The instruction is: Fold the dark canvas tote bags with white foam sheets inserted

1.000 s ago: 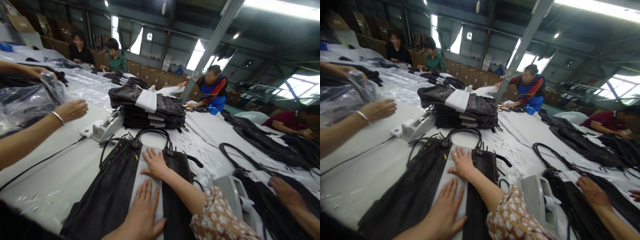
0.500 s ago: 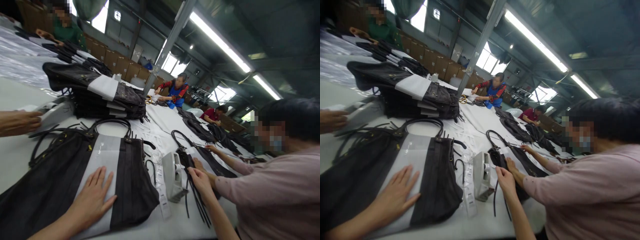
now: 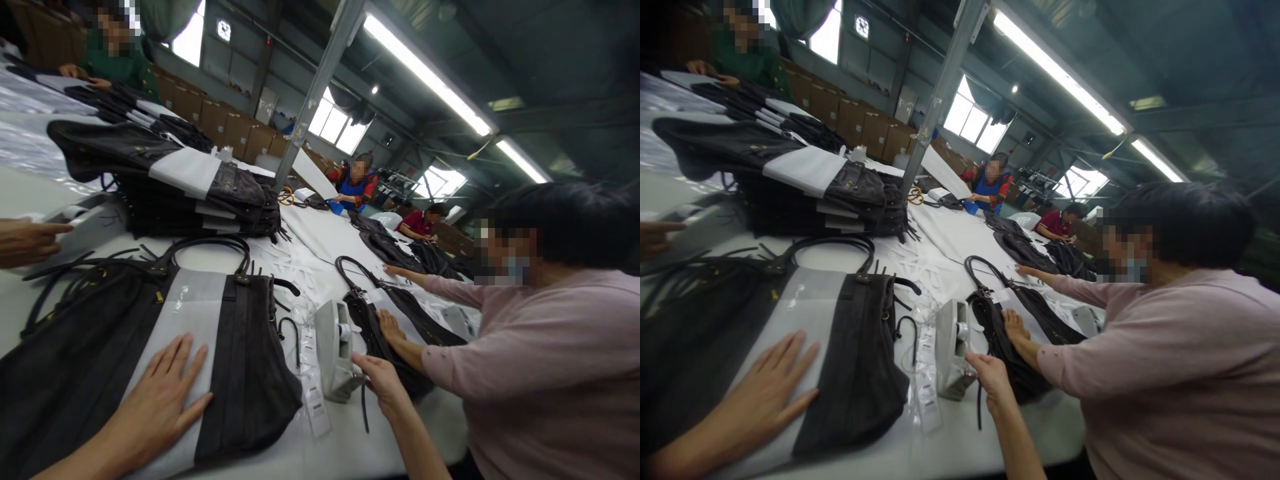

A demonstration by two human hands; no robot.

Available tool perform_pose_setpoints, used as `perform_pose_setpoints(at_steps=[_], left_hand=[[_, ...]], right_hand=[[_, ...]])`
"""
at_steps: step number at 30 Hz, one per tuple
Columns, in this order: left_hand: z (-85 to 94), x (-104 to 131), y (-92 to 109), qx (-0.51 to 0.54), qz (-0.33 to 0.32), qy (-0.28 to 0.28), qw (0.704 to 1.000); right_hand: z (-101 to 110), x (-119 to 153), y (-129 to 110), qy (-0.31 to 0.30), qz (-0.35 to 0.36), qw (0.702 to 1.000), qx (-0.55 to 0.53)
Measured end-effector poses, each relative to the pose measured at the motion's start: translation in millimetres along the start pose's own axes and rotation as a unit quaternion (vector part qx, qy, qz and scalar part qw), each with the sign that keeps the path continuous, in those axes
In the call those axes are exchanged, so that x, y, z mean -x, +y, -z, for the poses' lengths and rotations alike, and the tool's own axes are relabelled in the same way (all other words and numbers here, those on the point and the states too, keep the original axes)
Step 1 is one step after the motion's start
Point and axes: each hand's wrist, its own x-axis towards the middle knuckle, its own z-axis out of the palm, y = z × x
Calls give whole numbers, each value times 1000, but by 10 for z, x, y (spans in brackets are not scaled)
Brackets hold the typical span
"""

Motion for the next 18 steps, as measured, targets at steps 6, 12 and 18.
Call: perform_pose_setpoints(at_steps=[6, 12, 18], left_hand=[[39, -4, 1, -15, -5, -7, 1000], [51, -6, 11, -39, -13, -2, 999], [54, -11, 9, -37, -14, -3, 999]], right_hand=[[121, 375, 50, 55, 57, 995, -66], [9, 627, 476, 73, -14, 988, -132], [-261, 572, 744, 39, -46, 973, -221]])
